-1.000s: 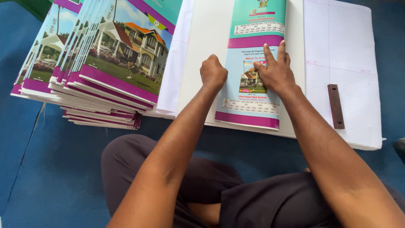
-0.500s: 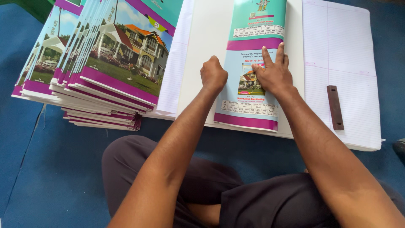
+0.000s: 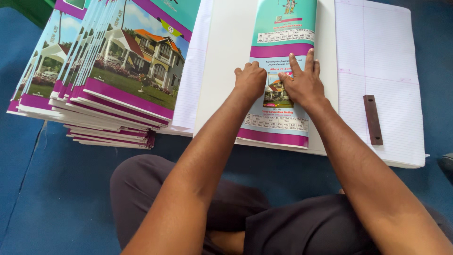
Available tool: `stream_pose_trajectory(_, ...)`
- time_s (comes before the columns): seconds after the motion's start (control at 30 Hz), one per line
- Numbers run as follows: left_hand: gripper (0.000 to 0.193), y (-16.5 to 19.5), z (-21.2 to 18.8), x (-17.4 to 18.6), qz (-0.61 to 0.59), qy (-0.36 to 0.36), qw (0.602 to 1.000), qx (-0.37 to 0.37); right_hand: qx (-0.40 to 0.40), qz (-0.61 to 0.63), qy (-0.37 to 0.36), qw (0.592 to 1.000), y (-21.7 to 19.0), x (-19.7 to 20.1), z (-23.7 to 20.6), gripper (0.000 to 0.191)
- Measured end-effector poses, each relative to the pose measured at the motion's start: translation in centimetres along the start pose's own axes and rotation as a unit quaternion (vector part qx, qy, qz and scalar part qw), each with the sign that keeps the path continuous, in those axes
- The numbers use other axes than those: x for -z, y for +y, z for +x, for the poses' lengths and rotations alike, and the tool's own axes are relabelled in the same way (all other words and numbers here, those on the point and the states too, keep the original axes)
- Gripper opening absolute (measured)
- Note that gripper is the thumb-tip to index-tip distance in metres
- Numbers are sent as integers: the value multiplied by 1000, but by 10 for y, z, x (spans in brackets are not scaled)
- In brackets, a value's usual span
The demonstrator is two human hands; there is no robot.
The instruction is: The person folds the cover of a notebook over the inner pages and presses the fold with a small rectangular tool to create a crease. They repeat this process for multiple notebooks in a stack.
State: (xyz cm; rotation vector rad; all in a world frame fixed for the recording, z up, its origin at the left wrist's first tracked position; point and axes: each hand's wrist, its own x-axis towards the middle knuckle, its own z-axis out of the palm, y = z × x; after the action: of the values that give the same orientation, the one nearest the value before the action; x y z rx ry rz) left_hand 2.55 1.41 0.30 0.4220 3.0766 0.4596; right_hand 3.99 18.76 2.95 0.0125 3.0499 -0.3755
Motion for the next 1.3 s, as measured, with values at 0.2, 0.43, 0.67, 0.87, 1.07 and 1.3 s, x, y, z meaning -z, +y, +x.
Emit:
stream_pose_trajectory(0.2, 53, 13, 3, 33, 35, -134, 990, 27, 38, -14, 62, 997, 2, 3, -1, 59)
stream_pose_trajectory(0.43, 68, 12, 6, 36, 16, -154, 987, 49, 103, -59, 85, 989, 18, 4, 14, 65)
stream_pose_trajectory(0.67, 99, 15, 0, 31, 17, -129, 990, 49, 87, -57, 27, 994, 27, -6, 27, 80)
stream_pose_trajectory(0.87, 101, 21, 4, 35, 50, -171, 982, 64, 61, -76, -6, 995, 25, -13, 25, 81)
stream_pose_trajectory(1.07, 104, 23, 7, 36, 70, -203, 974, 76, 51, -60, -7, 997, 26, -24, 20, 79)
stream_pose_trajectory(1.3, 102, 22, 3, 38, 76, -204, 973, 73, 67, -30, 16, 997, 27, -31, 13, 76)
